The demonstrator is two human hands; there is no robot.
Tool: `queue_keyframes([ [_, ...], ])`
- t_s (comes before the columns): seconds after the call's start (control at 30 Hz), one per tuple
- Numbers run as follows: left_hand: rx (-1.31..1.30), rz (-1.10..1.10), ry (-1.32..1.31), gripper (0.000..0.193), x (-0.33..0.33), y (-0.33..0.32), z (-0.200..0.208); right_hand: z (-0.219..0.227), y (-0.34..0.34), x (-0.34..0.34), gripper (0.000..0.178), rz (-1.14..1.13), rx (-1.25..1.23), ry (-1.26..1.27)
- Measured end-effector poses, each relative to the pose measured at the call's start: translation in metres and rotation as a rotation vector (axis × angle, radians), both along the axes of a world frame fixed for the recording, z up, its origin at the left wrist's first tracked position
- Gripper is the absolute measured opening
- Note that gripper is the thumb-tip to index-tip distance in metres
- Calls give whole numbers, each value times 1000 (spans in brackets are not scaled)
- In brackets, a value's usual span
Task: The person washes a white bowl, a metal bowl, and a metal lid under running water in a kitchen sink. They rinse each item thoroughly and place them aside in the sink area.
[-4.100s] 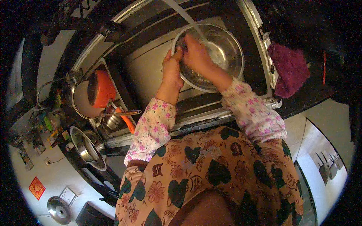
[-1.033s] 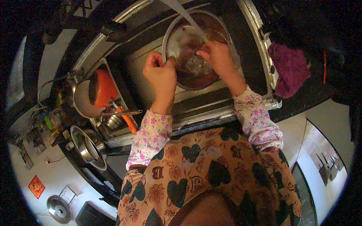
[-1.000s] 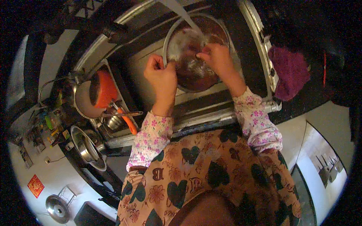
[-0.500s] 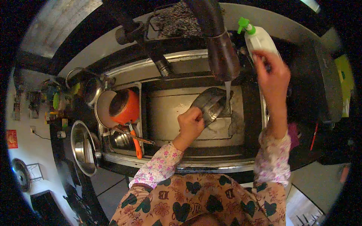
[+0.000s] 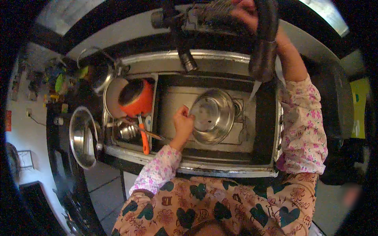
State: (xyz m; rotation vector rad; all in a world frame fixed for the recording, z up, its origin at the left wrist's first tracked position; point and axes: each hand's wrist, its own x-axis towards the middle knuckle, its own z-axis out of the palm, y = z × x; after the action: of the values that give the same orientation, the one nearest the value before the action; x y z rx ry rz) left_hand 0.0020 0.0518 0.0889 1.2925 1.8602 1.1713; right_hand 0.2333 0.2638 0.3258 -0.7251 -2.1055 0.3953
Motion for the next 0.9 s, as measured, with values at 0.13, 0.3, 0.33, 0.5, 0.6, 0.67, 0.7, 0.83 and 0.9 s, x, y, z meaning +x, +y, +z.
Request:
queue_keyframes([
  [0.13, -199, 301, -382, 16, -32, -24, -14, -27, -8, -1, 17, -165, -31, 114],
  [0.3, -226, 209, -346, 17, -13, -14, -111, -25, -146, 81, 15, -668, -3, 382],
  [0.33, -105, 266, -327, 18, -12, -16, -141, -28, -166, 86, 15, -692, -26, 435],
  [0.5, -141, 184, -436, 29, 0, -11, -205, -116, -235, 105, 15, -665, -429, 344],
  [0.6, -147, 133, -402, 38, 3, -14, -201, -197, -241, 9, 27, -714, -586, -108],
  [0.67, -13, 150, -312, 38, 7, -13, -205, -264, -242, -18, 27, -569, -656, -312],
  [0.7, -54, 148, -314, 38, 7, -13, -187, -303, -245, -27, 35, -488, -683, -421],
  [0.83, -129, 81, -200, 37, 8, -13, -166, -394, -244, -62, 38, -304, -613, -725],
  [0.9, -45, 128, -260, 37, 9, -11, -178, -400, -237, -78, 27, -383, -600, -966],
])
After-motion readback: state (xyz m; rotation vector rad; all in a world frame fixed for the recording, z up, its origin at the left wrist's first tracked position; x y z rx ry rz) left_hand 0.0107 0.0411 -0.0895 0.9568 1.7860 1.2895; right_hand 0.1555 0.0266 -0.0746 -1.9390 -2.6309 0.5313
